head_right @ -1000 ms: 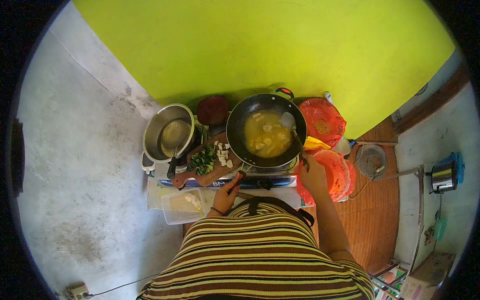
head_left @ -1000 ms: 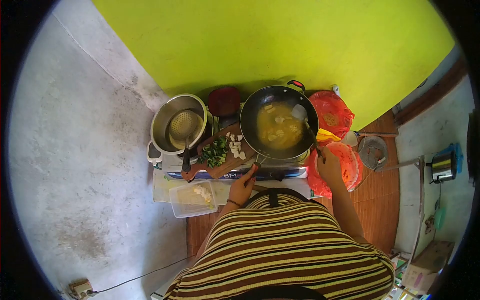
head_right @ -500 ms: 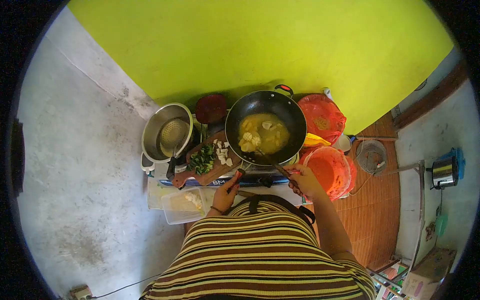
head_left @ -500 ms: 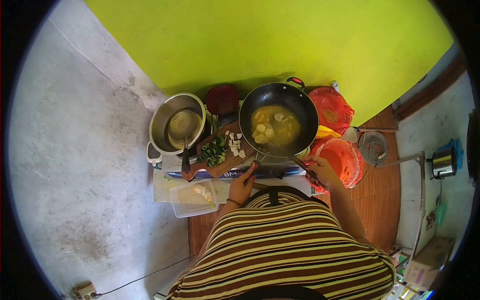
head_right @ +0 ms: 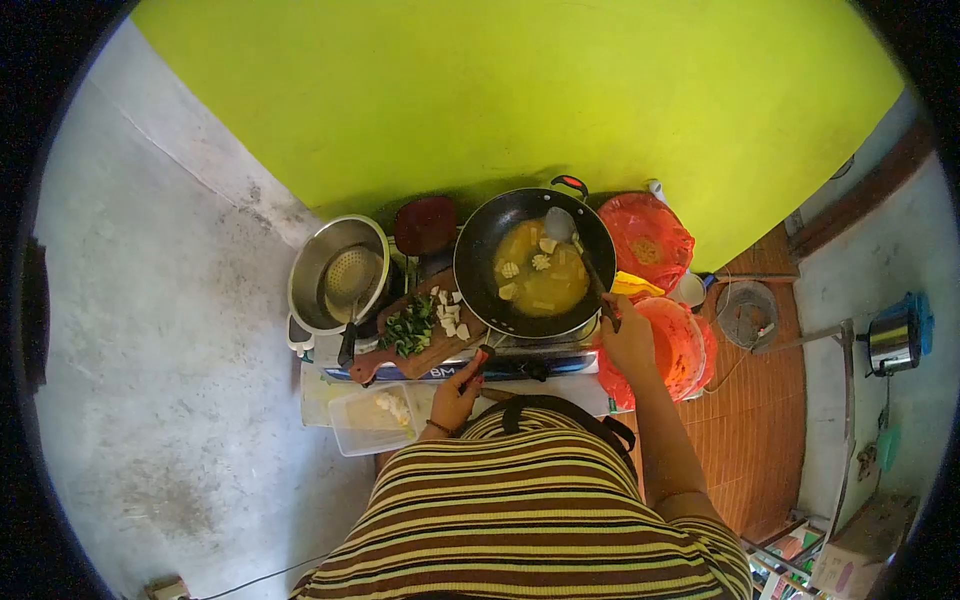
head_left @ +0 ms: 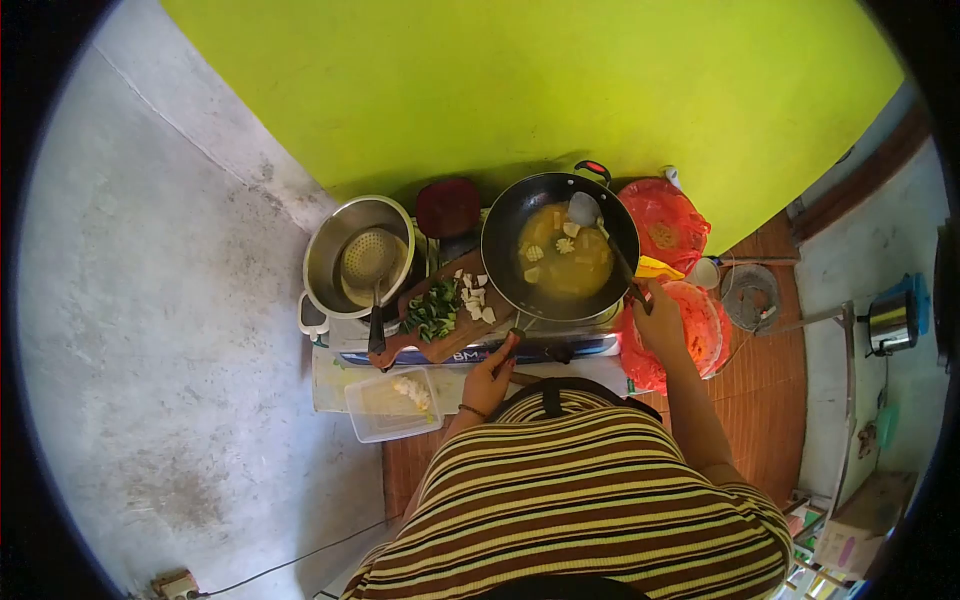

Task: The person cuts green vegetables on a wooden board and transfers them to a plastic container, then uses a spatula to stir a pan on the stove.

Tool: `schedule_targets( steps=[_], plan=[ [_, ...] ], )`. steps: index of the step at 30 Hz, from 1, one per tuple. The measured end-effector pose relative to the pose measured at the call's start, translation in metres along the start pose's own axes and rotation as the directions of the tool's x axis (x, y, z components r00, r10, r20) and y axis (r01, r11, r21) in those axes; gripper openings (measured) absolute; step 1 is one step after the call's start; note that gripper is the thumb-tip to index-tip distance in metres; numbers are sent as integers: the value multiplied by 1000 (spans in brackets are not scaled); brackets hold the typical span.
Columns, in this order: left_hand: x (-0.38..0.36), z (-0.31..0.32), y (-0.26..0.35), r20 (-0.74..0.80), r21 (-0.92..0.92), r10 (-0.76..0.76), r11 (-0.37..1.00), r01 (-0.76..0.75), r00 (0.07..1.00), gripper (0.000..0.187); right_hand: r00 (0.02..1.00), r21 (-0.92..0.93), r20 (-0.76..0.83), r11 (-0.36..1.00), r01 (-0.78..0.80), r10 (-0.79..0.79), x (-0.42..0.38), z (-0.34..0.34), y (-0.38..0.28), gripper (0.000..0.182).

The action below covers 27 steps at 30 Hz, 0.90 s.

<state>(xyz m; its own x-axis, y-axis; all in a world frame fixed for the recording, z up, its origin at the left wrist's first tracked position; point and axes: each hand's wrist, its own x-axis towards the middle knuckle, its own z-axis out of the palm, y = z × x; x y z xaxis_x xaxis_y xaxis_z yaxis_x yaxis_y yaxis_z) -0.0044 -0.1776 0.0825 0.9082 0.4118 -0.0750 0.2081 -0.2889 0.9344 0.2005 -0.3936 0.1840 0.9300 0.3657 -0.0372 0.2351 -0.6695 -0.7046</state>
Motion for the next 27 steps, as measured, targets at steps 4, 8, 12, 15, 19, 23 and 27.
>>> schedule_targets(
  steps=[4, 8, 12, 15, 19, 23, 27],
  plan=[
    [-1, -4, 20, 32, 9, -113, 994, 112, 993, 49, 999, 134, -24, 990, 42, -39, 8, 15, 9, 33],
    [-2, -5, 11, 64, 94, -248, 966, 242, 967, 48, 996, 124, -82, 992, 32, -22, 11, 25, 9, 31],
    [-3, -5, 20, 33, 20, -125, 992, 124, 992, 48, 996, 32, -69, 998, 59, -57, 13, 30, 17, 32],
    [-2, -5, 17, 45, -14, -132, 991, 133, 990, 48, 999, 152, 32, 988, 26, -31, 18, 42, 38, 32],
    [-1, 0, 8, 6, -30, -69, 997, 69, 998, 48, 898, 514, 395, 763, -392, 195, 13, 37, 25, 30],
    [-2, -2, 8, 23, -3, -111, 994, 111, 994, 48, 847, 650, 505, 572, -500, 166, 6, 37, 20, 29],
    [-2, -1, -3, 37, 56, -167, 985, 164, 985, 46, 922, 544, 380, 787, -290, 76, -1, 24, 12, 33]
  ],
)
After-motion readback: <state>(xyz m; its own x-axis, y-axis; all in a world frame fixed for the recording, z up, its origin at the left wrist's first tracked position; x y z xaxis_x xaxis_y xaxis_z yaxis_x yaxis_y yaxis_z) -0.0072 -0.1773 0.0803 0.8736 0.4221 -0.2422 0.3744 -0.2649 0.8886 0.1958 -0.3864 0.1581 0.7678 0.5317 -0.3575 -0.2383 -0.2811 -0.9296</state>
